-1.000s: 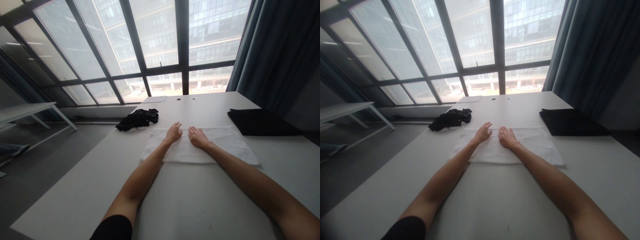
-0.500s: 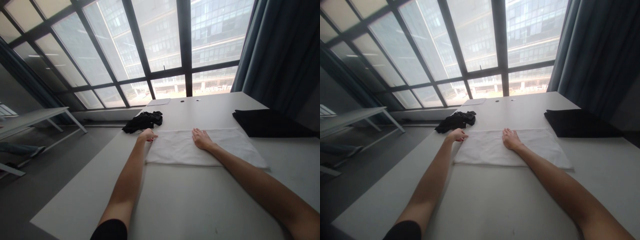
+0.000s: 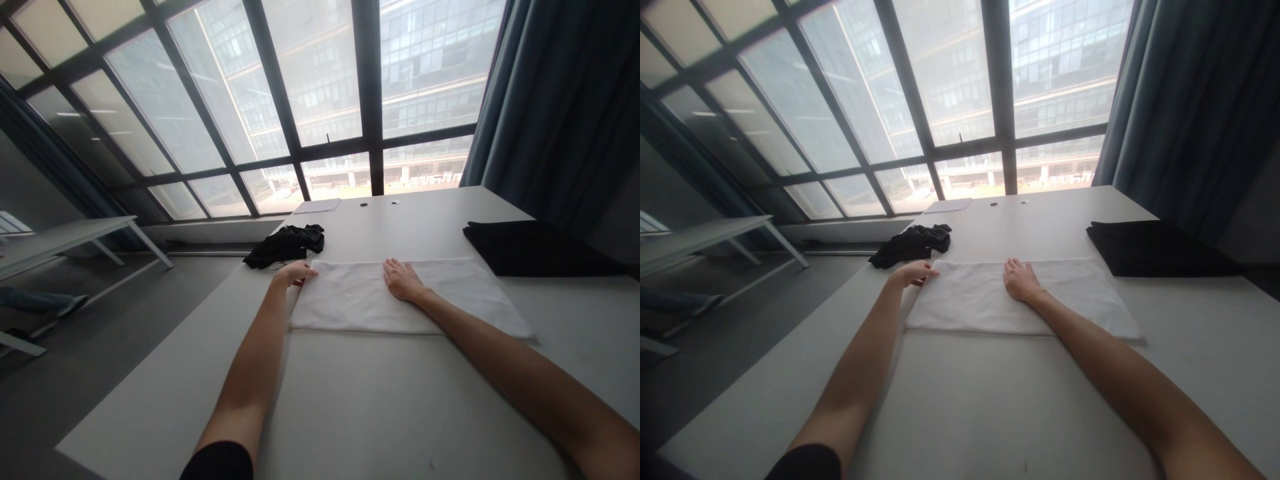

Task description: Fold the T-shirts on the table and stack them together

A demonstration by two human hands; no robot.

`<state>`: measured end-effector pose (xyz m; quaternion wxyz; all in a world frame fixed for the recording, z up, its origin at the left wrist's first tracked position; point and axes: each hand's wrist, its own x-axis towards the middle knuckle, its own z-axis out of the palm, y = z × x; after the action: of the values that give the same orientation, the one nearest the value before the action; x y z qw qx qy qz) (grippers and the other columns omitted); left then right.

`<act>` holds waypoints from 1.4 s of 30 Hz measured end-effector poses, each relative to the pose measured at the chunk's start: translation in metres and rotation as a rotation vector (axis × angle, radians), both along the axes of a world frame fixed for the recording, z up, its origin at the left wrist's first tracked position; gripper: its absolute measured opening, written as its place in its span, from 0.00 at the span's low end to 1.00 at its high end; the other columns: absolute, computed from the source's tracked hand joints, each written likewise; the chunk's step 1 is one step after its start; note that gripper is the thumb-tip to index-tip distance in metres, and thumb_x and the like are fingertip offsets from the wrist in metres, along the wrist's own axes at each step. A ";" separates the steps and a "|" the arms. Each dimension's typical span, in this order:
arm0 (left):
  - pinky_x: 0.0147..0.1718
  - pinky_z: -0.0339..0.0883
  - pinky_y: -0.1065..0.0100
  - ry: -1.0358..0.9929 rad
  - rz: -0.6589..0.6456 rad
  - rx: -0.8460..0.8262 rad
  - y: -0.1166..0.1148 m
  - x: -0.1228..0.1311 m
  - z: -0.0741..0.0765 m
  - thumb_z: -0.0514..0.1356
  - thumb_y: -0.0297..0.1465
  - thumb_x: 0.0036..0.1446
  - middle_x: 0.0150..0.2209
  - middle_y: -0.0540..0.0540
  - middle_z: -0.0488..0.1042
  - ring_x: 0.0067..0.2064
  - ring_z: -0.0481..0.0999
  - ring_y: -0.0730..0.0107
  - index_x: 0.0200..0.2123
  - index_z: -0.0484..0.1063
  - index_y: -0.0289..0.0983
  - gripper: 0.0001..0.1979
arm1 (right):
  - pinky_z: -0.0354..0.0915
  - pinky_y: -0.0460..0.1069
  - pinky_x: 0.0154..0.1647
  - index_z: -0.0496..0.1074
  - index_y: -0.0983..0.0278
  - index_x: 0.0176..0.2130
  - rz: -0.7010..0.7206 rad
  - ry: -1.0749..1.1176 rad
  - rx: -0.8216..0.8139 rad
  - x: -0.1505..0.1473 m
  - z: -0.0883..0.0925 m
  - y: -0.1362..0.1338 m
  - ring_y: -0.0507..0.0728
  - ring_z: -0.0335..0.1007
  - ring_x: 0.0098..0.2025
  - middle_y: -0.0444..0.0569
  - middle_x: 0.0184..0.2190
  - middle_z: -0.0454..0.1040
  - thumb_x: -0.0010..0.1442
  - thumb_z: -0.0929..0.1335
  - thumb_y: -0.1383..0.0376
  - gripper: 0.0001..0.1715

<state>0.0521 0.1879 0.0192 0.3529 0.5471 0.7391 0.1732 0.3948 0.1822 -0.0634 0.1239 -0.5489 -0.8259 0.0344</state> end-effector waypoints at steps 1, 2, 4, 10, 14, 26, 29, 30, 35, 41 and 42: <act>0.29 0.68 0.73 -0.009 -0.010 0.002 -0.001 0.000 0.003 0.74 0.37 0.43 0.31 0.49 0.74 0.32 0.73 0.70 0.36 0.72 0.35 0.19 | 0.44 0.66 0.70 0.56 0.72 0.69 0.000 -0.001 0.000 0.000 0.000 0.000 0.63 0.47 0.72 0.60 0.71 0.54 0.71 0.54 0.63 0.32; 0.29 0.68 0.74 -0.017 -0.018 0.008 -0.002 0.000 0.005 0.73 0.35 0.44 0.32 0.49 0.74 0.33 0.74 0.69 0.39 0.73 0.36 0.20 | 0.44 0.66 0.70 0.56 0.72 0.69 0.000 -0.001 0.000 0.000 0.000 0.000 0.63 0.47 0.72 0.60 0.71 0.54 0.71 0.54 0.63 0.32; 0.30 0.68 0.74 -0.035 -0.032 0.034 -0.004 0.002 0.010 0.71 0.31 0.46 0.35 0.49 0.75 0.35 0.75 0.69 0.48 0.71 0.38 0.25 | 0.45 0.66 0.70 0.56 0.72 0.69 -0.002 0.001 0.001 0.000 0.000 0.000 0.63 0.47 0.72 0.60 0.71 0.54 0.71 0.54 0.63 0.32; 0.28 0.67 0.75 -0.160 -0.173 0.200 -0.012 0.021 0.036 0.67 0.30 0.52 0.34 0.50 0.71 0.33 0.72 0.71 0.58 0.69 0.41 0.29 | 0.44 0.66 0.70 0.57 0.71 0.69 -0.001 0.005 -0.002 0.000 0.000 0.000 0.63 0.47 0.72 0.61 0.71 0.54 0.71 0.54 0.63 0.32; 0.28 0.64 0.75 -0.167 -0.255 0.296 -0.025 0.041 0.061 0.68 0.33 0.52 0.33 0.49 0.69 0.31 0.69 0.73 0.48 0.78 0.35 0.19 | 0.44 0.65 0.70 0.57 0.71 0.69 -0.001 0.017 -0.002 0.000 0.001 0.000 0.63 0.47 0.72 0.61 0.71 0.54 0.71 0.54 0.63 0.32; 0.32 0.66 0.72 -0.266 -0.413 0.285 -0.034 0.127 0.121 0.68 0.31 0.52 0.31 0.50 0.72 0.30 0.69 0.76 0.48 0.79 0.35 0.19 | 0.51 0.56 0.68 0.63 0.70 0.66 -0.104 0.273 0.057 -0.001 0.029 -0.003 0.60 0.53 0.70 0.61 0.69 0.60 0.69 0.56 0.66 0.29; 0.33 0.69 0.71 -0.320 -0.407 0.276 -0.027 0.157 0.108 0.67 0.28 0.53 0.31 0.49 0.73 0.30 0.71 0.76 0.48 0.79 0.33 0.17 | 0.66 0.51 0.54 0.75 0.68 0.52 -0.135 0.682 -0.104 0.001 0.064 -0.009 0.60 0.74 0.53 0.60 0.53 0.77 0.72 0.55 0.57 0.27; 0.33 0.70 0.71 -0.336 -0.398 0.278 -0.024 0.168 0.101 0.67 0.27 0.54 0.31 0.48 0.73 0.29 0.71 0.76 0.48 0.78 0.32 0.17 | 0.70 0.51 0.47 0.76 0.68 0.48 -0.119 0.831 -0.234 0.002 0.076 -0.012 0.60 0.77 0.46 0.60 0.47 0.80 0.73 0.55 0.53 0.30; 0.33 0.72 0.69 -0.505 -0.326 0.308 -0.023 0.211 0.064 0.66 0.27 0.59 0.36 0.45 0.75 0.30 0.76 0.73 0.63 0.67 0.32 0.29 | 0.70 0.48 0.27 0.74 0.68 0.42 -0.124 1.232 -0.642 0.014 0.112 -0.028 0.54 0.74 0.26 0.55 0.35 0.79 0.68 0.57 0.39 0.38; 0.43 0.75 0.61 -0.765 -0.439 0.261 -0.042 0.220 0.040 0.61 0.30 0.65 0.57 0.35 0.72 0.42 0.81 0.65 0.73 0.42 0.43 0.41 | 0.67 0.45 0.24 0.74 0.65 0.45 -0.193 1.208 -0.726 0.041 0.106 -0.024 0.54 0.74 0.28 0.50 0.31 0.78 0.63 0.69 0.49 0.23; 0.45 0.75 0.59 -0.723 -0.462 0.326 -0.049 0.218 0.037 0.61 0.30 0.65 0.59 0.34 0.70 0.45 0.81 0.63 0.73 0.42 0.44 0.40 | 0.67 0.45 0.24 0.74 0.65 0.44 -0.202 1.198 -0.727 0.044 0.105 -0.021 0.54 0.73 0.28 0.49 0.30 0.78 0.63 0.70 0.53 0.19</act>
<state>0.2699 0.1394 0.0557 0.5269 0.6502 0.3904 0.3837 0.4389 0.1609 0.0411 0.3684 -0.5160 -0.4969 0.5926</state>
